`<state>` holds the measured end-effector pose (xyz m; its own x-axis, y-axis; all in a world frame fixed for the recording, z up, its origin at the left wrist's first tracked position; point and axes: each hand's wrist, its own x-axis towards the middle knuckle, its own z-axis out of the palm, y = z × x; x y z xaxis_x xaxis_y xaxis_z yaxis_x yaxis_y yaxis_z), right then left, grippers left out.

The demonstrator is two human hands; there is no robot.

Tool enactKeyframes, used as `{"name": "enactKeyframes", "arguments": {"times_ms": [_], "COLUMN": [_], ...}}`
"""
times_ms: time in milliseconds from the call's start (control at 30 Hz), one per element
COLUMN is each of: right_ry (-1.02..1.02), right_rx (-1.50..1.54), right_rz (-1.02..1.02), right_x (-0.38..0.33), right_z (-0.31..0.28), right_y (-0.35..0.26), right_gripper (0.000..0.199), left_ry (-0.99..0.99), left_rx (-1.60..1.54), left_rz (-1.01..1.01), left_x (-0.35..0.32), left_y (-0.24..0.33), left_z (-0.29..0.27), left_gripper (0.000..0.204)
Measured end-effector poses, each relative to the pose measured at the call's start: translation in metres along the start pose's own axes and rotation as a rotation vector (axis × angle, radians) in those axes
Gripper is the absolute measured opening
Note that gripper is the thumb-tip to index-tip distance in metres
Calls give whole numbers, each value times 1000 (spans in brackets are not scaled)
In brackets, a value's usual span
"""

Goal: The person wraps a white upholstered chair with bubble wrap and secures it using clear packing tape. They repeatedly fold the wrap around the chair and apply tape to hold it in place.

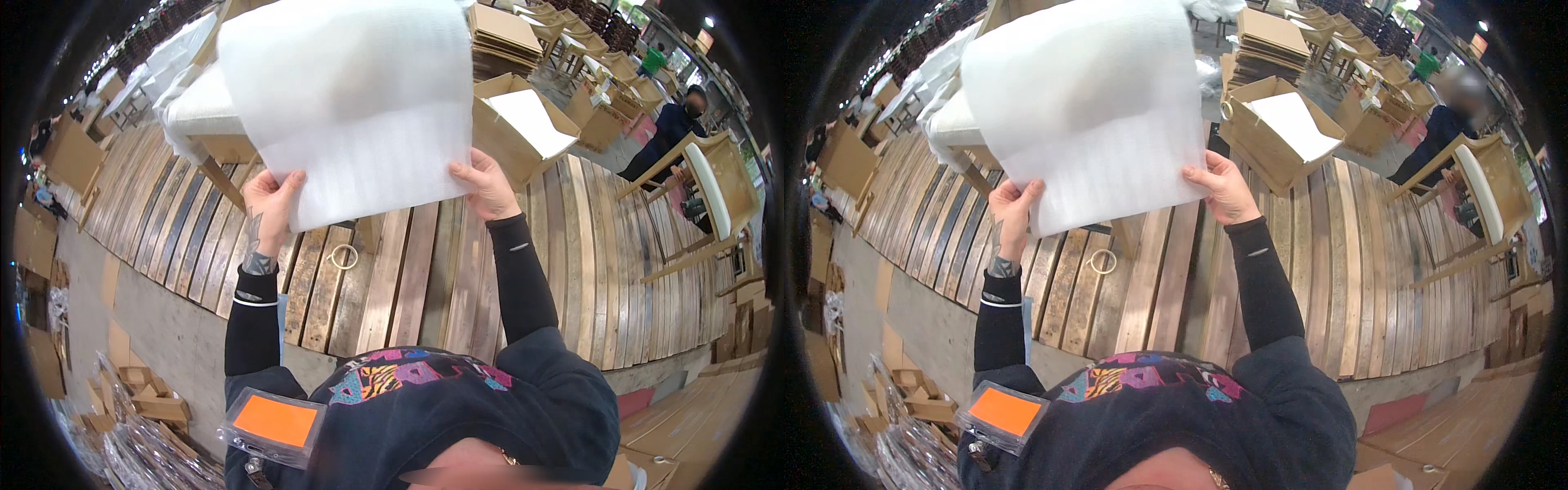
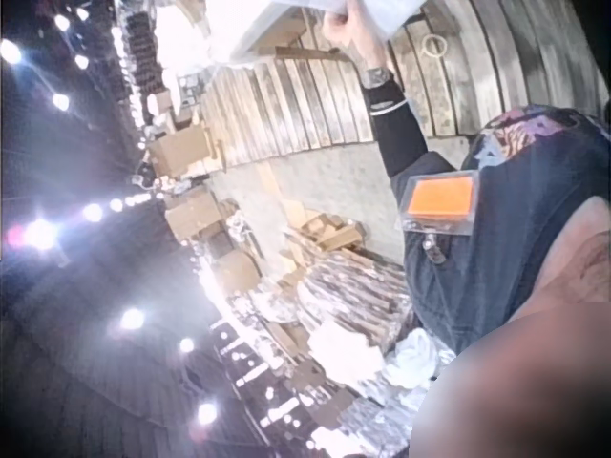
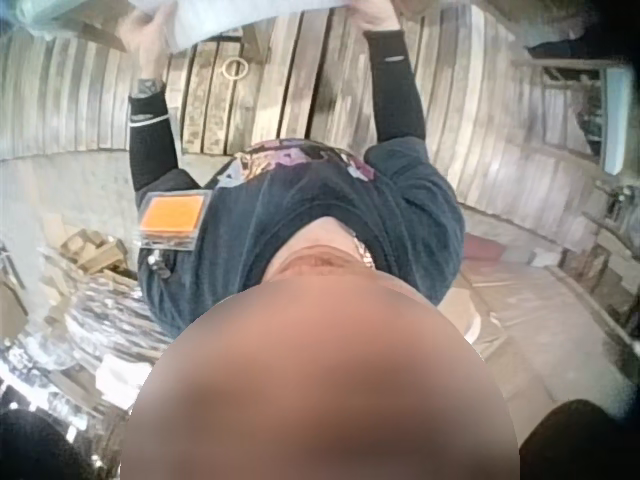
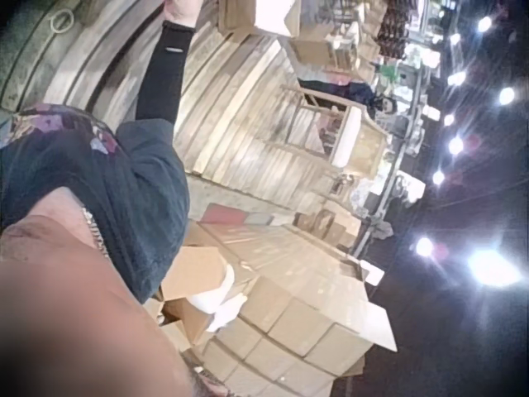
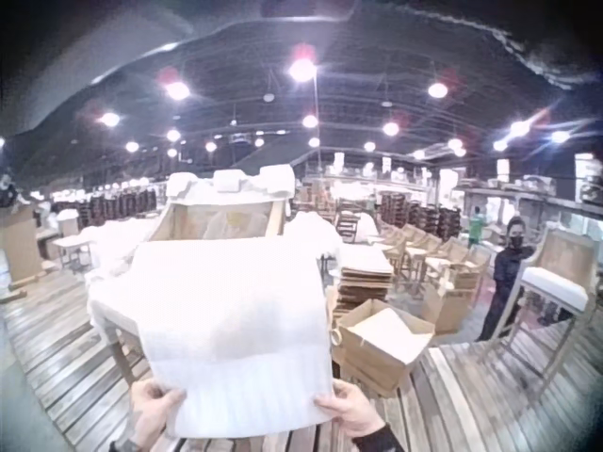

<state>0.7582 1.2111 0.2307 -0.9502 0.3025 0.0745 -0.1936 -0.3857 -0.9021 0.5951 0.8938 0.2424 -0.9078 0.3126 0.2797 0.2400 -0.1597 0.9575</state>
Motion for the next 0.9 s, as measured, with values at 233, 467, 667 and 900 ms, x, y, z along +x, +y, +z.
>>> {"name": "enactKeyframes", "arguments": {"times_ms": [233, 467, 667, 900], "right_ry": [32, 151, 198, 273], "right_rx": [-321, -380, -398, -364], "right_rz": [-139, -287, -305, -427], "right_x": [20, 23, 21, 22], "right_z": [-13, -22, -27, -5], "right_y": [25, 60, 65, 56], "right_gripper": [39, 29, 26, 26], "left_ry": [78, 183, 291, 305], "left_rx": [272, 203, 253, 62], "left_rz": [26, 135, 133, 331], "left_x": [11, 9, 8, -5], "left_y": [-28, -61, -62, -42], "left_z": [-6, 5, 20, 55], "left_gripper": [36, 32, 31, 26]}}
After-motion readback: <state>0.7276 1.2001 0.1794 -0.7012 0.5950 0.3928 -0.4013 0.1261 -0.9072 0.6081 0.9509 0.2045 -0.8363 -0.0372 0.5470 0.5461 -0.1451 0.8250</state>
